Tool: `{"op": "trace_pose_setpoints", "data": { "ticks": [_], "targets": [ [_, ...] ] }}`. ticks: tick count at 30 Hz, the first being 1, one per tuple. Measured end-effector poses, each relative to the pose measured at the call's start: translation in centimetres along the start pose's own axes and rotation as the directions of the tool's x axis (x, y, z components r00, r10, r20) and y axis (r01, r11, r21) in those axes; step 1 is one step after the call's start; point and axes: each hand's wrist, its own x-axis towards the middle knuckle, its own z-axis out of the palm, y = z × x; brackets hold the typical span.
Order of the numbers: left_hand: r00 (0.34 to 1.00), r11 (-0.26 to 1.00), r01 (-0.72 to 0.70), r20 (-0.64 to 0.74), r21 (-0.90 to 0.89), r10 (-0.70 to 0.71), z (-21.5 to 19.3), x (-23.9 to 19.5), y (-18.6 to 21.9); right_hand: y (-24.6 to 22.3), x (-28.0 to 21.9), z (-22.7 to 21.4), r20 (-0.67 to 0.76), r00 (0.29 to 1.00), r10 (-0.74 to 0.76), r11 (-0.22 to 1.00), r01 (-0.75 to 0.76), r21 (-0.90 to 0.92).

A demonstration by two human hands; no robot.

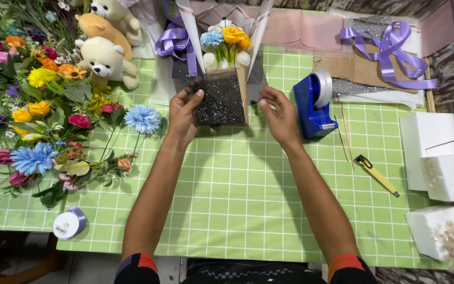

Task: Assembling a gift bouquet by wrapping a small bear and flower arrangement in mesh and placing it into a larger wrap.

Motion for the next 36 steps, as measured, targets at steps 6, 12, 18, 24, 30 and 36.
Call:
{"op": "trace_pose_setpoints", "data": {
  "ticks": [6, 12, 18, 24, 30, 36],
  "targets": [
    [0.999, 0.998, 0.039, -0.005, -0.043, -0.039, 0.0, 1.5, -3.0, 4.9, 5.1, 3.2, 0.078, 0.991, 0.107, 0.994, -0.109, 0.017],
    [0.997, 0.999, -0.015, 0.08, 0.052, 0.011, 1.3, 0.0, -1.6, 4.1, 4.8, 2.5, 0.196, 0.971, 0.138, 0.988, -0.148, 0.037],
    [0.98, 0.983, -0.087, 0.19, 0.161, 0.056, 2.7, -5.6, -1.6, -4.4, -1.5, 1.0, 0.216, 0.965, 0.147, 0.986, -0.16, 0.045],
    [0.978, 0.978, 0.069, 0.181, 0.195, -0.105, 6.2, -12.9, 0.8, -5.6, -6.8, -2.5, 0.221, 0.943, 0.249, 0.968, -0.246, -0.041],
    [0.969, 0.97, 0.181, 0.141, 0.162, -0.204, 4.4, -14.7, -2.0, -3.2, -8.9, -4.4, 0.245, 0.913, 0.325, 0.944, -0.33, -0.025],
    [0.975, 0.927, 0.146, 0.107, 0.345, -0.194, 2.9, -11.9, -0.8, -3.3, -9.0, -5.1, 0.233, 0.917, 0.324, 0.943, -0.334, 0.002]
  ]
}}
